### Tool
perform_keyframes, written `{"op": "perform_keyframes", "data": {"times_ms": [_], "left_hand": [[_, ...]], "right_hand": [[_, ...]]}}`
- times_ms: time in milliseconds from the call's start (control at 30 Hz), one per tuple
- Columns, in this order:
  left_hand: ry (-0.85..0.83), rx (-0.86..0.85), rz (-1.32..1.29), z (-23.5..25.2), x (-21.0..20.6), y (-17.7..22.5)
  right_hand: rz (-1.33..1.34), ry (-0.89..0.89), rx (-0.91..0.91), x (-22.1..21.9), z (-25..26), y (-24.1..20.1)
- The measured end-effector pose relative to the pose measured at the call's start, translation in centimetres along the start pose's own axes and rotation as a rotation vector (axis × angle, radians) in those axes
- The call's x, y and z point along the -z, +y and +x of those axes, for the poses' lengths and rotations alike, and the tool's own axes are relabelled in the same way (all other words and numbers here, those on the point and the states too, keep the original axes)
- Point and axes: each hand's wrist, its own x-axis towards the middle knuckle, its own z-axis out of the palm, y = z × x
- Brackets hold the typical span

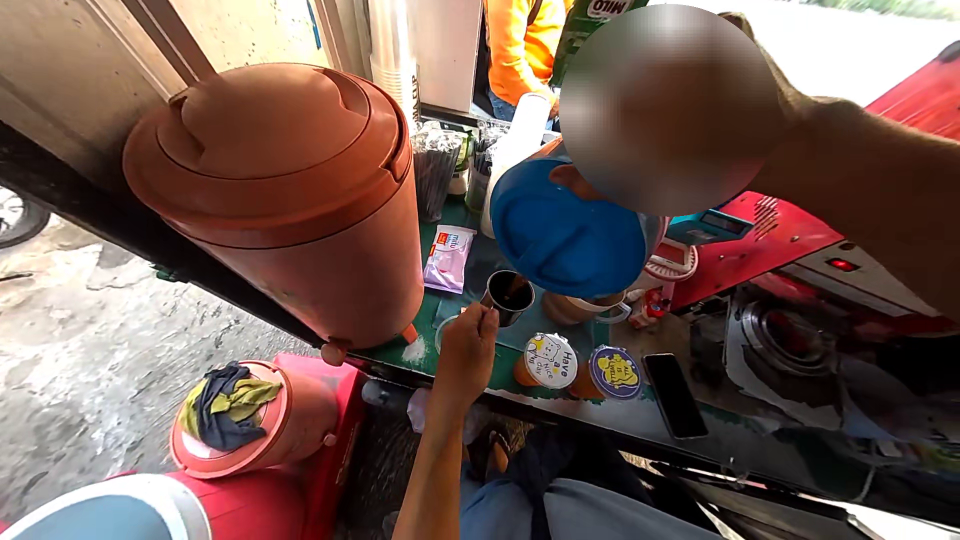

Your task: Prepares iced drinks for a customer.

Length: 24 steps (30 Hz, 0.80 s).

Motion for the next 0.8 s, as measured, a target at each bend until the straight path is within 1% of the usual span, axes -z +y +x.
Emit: {"op": "perform_keyframes", "data": {"times_ms": [200, 800], "left_hand": [[0.004, -0.001, 0.024, -0.1, 0.1, -0.3], [0.017, -0.012, 0.051, -0.1, 0.4, -1.1]], "right_hand": [[0.009, 0.001, 0.060, 0.0, 0.7, -0.4], [0.003, -0.029, 0.105, -0.5, 2.1, -0.7]]}}
